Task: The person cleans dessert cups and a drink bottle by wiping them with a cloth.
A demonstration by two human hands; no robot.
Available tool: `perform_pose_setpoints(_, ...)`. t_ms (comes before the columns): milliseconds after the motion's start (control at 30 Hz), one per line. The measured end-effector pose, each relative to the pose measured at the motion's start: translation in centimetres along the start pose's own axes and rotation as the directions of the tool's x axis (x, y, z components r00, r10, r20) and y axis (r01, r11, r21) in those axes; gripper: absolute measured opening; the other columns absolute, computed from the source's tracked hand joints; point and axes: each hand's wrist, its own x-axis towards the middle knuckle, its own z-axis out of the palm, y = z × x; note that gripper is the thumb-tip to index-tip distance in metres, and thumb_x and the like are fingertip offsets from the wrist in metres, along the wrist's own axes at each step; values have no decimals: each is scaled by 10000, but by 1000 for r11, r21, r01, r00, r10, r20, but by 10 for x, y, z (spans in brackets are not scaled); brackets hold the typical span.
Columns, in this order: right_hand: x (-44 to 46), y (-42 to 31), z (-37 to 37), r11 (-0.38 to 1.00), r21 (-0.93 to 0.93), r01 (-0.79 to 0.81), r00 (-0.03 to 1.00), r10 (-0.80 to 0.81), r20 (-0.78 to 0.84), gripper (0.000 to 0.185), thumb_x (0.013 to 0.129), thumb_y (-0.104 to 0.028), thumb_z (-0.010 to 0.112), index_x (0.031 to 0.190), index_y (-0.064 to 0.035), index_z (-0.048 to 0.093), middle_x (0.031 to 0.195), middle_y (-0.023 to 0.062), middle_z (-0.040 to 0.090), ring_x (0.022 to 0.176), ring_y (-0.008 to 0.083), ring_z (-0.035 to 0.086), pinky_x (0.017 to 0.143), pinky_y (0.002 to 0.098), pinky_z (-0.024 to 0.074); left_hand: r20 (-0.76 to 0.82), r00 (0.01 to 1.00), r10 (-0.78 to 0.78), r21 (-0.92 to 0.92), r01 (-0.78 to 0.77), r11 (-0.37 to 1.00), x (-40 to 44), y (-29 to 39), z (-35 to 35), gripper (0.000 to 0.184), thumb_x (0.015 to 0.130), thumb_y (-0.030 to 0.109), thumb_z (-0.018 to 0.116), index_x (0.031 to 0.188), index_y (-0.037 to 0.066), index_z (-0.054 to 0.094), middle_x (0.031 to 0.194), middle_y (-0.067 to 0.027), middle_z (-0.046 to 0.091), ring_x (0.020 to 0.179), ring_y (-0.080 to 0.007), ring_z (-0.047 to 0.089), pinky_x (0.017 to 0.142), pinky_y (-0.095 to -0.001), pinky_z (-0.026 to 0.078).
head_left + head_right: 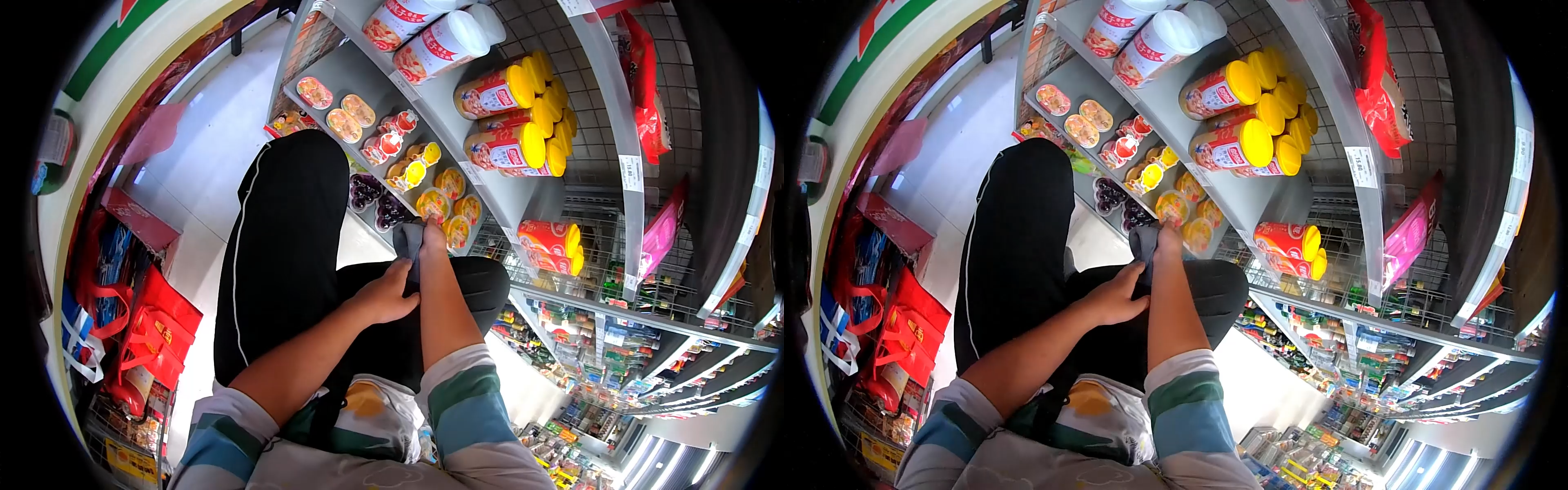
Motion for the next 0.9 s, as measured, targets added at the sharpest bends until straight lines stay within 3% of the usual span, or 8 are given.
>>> perform_pose_setpoints(200, 27, 14, -13, 997, -13, -75, 997, 75, 11, 470, 1086, -503, 400, 1044, -76, 592, 876, 158, 703, 793, 336, 716, 683, 486, 621, 13, 1000, -4, 10, 4, 1000, 10, -6, 9, 833, 959, 329, 626, 1561, -85, 226, 1643, -283, 226, 1537, -371, 253, 1252, -374, 238)
perform_pose_setpoints(300, 59, 32, -27, 999, 36, -32, 999, 31, 30, 466, 1089, -492, 399, 1040, -70, 590, 899, 169, 705, 787, 344, 714, 676, 500, 622, 29, 999, -34, 7, 33, 999, 13, -1, 8, 829, 955, 331, 623, 1564, -74, 232, 1646, -280, 224, 1535, -372, 256, 1249, -375, 246)
perform_pose_setpoints(500, 83, 49, -43, 995, -34, 92, 995, -93, -22, 450, 1084, -471, 436, 1071, -55, 605, 958, 167, 715, 786, 327, 720, 706, 470, 627, 35, 999, -38, 12, 37, 999, 18, -3, 16, 822, 940, 334, 625, 1562, -60, 259, 1644, -276, 234, 1527, -376, 275, 1236, -382, 272)
perform_pose_setpoints(600, 51, 29, -37, 998, -35, 55, 999, -54, 5, 442, 1078, -464, 466, 1097, -52, 624, 942, 150, 722, 770, 315, 719, 715, 457, 624, 30, 999, -36, 18, 36, 999, 19, -5, 20, 819, 934, 341, 631, 1559, -50, 274, 1640, -270, 248, 1517, -381, 295, 1228, -384, 290)
perform_pose_setpoints(667, 34, 14, -34, 993, -76, -95, 995, 97, 17, 436, 1073, -467, 481, 1095, -64, 645, 924, 137, 729, 749, 305, 718, 704, 452, 619, 43, 998, -41, 26, 40, 999, 18, -4, 20, 816, 930, 338, 633, 1560, -40, 279, 1638, -268, 252, 1513, -381, 303, 1224, -386, 297)
perform_pose_setpoints(833, 3, -11, -28, 985, -93, -147, 985, 154, 81, 420, 1070, -472, 488, 1071, -91, 663, 912, 127, 734, 738, 295, 721, 693, 441, 616, 64, 997, -42, 38, 40, 998, 19, -5, 23, 799, 921, 319, 636, 1562, -11, 292, 1641, -252, 260, 1502, -383, 325, 1213, -394, 318)
perform_pose_setpoints(900, -6, -17, -25, 977, -90, -193, 976, 201, 83, 423, 1070, -479, 483, 1056, -99, 669, 915, 126, 734, 737, 294, 721, 693, 439, 616, 26, 1000, 3, 104, -5, 995, 21, -11, 28, 775, 921, 343, 599, 1548, -15, 315, 1632, -238, 284, 1408, -394, 457, 1141, -415, 418)
